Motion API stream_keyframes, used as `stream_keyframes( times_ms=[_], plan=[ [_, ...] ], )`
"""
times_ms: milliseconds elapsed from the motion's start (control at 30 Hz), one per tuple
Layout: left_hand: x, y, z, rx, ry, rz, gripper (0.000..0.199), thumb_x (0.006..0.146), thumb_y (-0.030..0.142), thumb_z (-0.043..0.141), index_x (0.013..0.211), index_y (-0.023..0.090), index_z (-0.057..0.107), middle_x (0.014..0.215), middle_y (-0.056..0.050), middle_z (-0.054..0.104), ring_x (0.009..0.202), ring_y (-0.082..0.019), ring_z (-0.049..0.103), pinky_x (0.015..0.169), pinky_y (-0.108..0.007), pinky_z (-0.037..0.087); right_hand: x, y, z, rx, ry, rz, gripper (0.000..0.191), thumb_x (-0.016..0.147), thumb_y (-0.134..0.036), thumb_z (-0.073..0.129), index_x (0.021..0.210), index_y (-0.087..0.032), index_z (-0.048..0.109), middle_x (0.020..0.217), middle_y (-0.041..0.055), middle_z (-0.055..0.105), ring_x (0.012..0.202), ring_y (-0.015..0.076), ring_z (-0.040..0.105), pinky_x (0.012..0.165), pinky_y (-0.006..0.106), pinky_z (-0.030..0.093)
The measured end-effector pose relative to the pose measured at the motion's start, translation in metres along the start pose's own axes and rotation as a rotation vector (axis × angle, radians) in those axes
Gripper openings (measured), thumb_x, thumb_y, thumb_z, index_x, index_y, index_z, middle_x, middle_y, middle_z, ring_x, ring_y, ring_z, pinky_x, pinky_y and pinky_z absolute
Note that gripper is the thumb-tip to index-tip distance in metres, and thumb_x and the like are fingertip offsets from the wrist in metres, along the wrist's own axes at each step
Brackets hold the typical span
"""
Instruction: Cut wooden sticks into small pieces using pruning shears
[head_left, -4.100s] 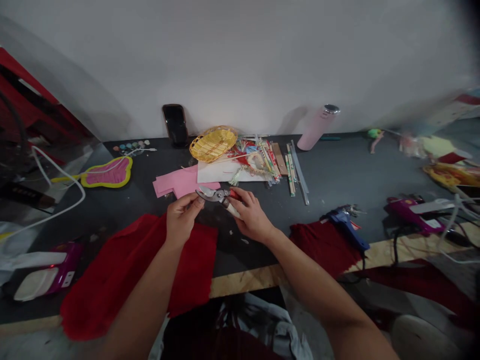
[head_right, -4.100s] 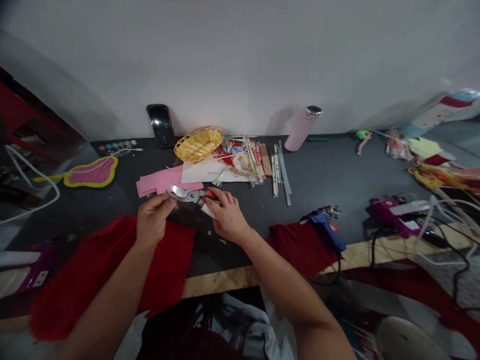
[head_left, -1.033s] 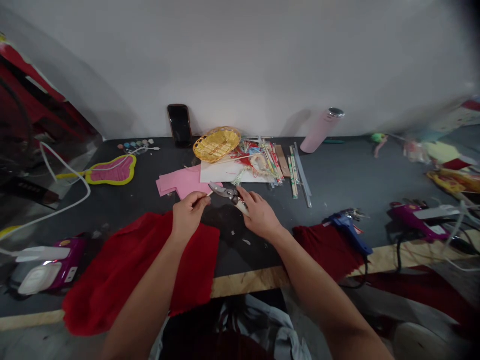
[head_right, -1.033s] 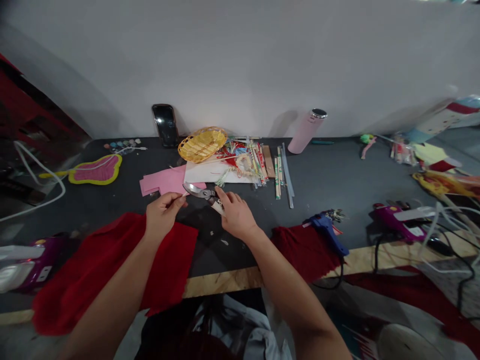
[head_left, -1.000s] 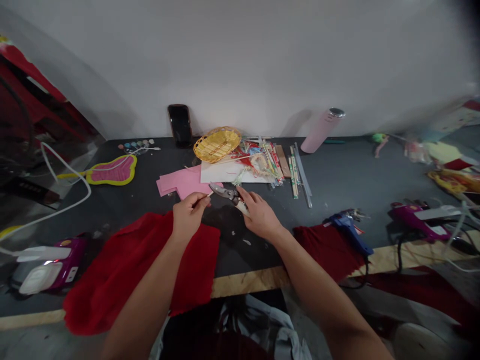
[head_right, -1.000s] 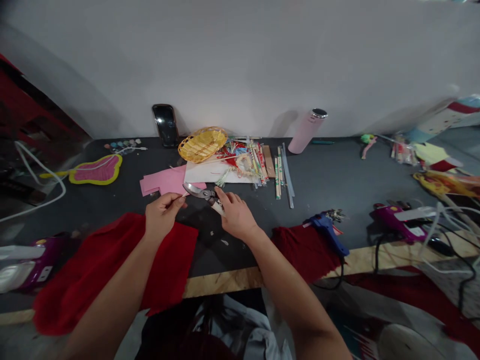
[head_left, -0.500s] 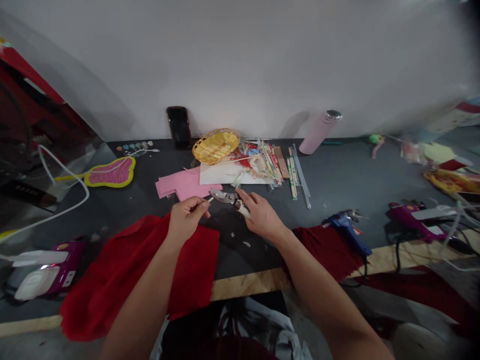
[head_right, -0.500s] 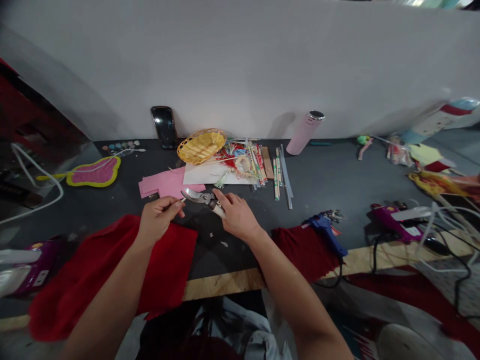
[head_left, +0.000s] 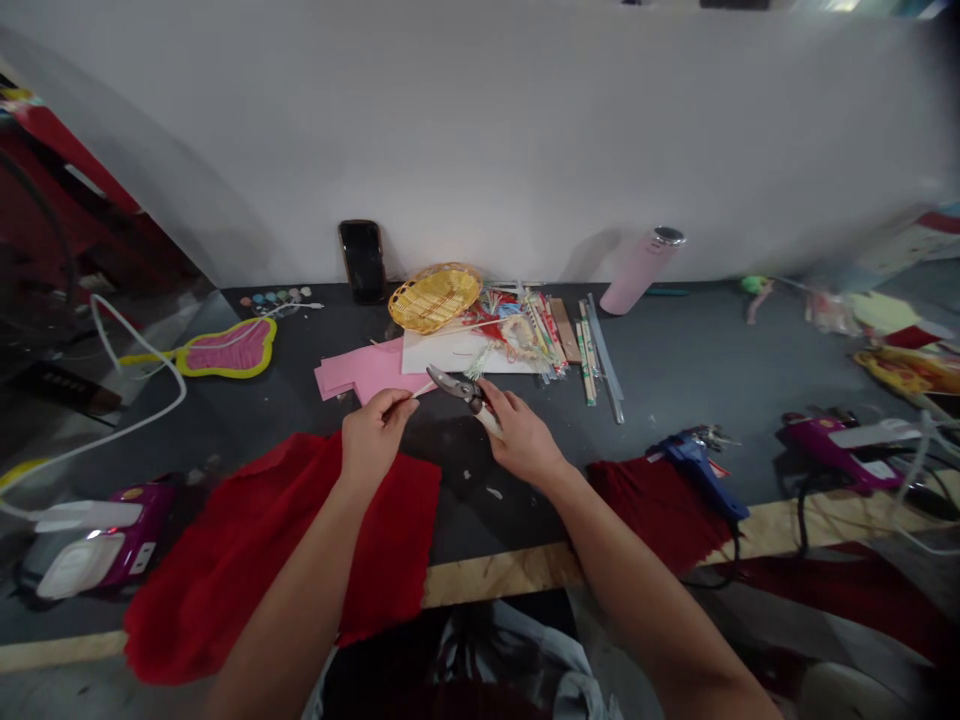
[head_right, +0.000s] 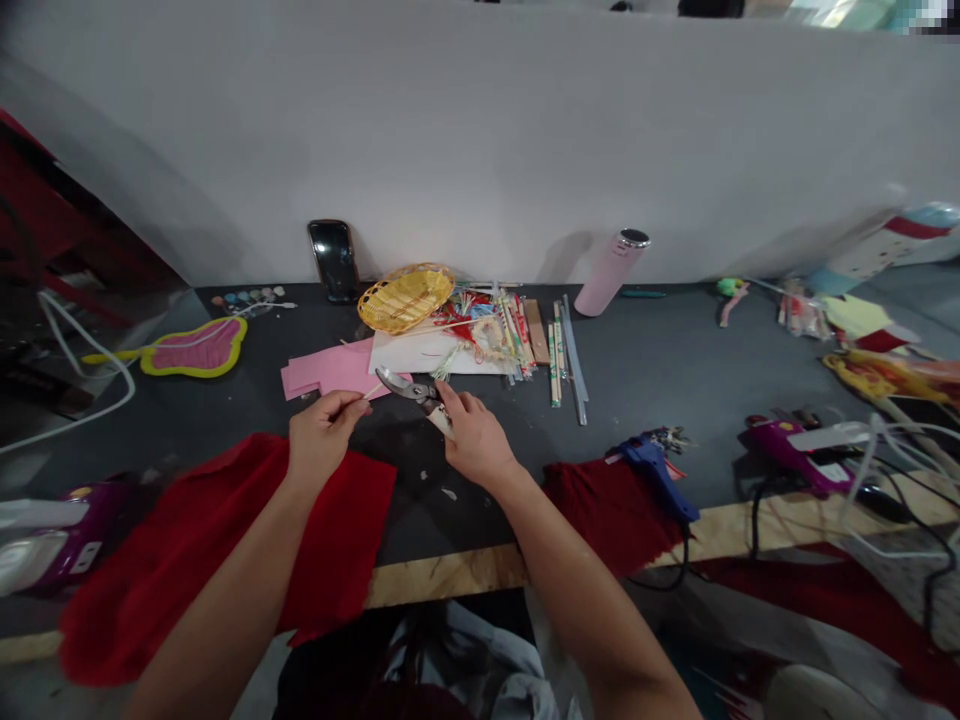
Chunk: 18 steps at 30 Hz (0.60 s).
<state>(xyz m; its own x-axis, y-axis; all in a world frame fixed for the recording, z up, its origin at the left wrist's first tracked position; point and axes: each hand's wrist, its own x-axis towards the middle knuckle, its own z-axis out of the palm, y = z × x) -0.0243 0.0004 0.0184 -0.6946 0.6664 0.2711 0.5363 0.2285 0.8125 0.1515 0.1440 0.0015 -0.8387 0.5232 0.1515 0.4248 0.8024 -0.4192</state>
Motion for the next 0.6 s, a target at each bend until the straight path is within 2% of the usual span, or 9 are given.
stream_keyframes(
  times_ms=[233, 600],
  plan=[
    [-0.002, 0.009, -0.007, -0.065, -0.062, -0.019, 0.02, 0.081, 0.033, 0.058, 0.073, 0.019, 0.069, 0.062, 0.002, 0.068, 0.055, -0.011, 0.055, 0.055, -0.021, 0.04, 0.0, 0.006, -0.002, 0.034, -0.013, -0.084, 0.069, 0.08, -0.014, 0.045, 0.145, -0.019, 0.021, 0.124, 0.0133, 0.05, 0.112, 0.0242, 0.047, 0.096, 0.038, 0.04],
    [0.0, 0.01, -0.011, -0.116, -0.101, -0.014, 0.02, 0.081, 0.032, 0.058, 0.071, 0.018, 0.067, 0.059, 0.002, 0.066, 0.057, -0.011, 0.055, 0.058, -0.021, 0.041, -0.002, -0.003, -0.011, 0.011, -0.012, -0.052, 0.064, 0.081, -0.016, 0.047, 0.142, -0.019, 0.028, 0.112, 0.0117, 0.057, 0.1, 0.0226, 0.054, 0.089, 0.034, 0.043]
  ],
)
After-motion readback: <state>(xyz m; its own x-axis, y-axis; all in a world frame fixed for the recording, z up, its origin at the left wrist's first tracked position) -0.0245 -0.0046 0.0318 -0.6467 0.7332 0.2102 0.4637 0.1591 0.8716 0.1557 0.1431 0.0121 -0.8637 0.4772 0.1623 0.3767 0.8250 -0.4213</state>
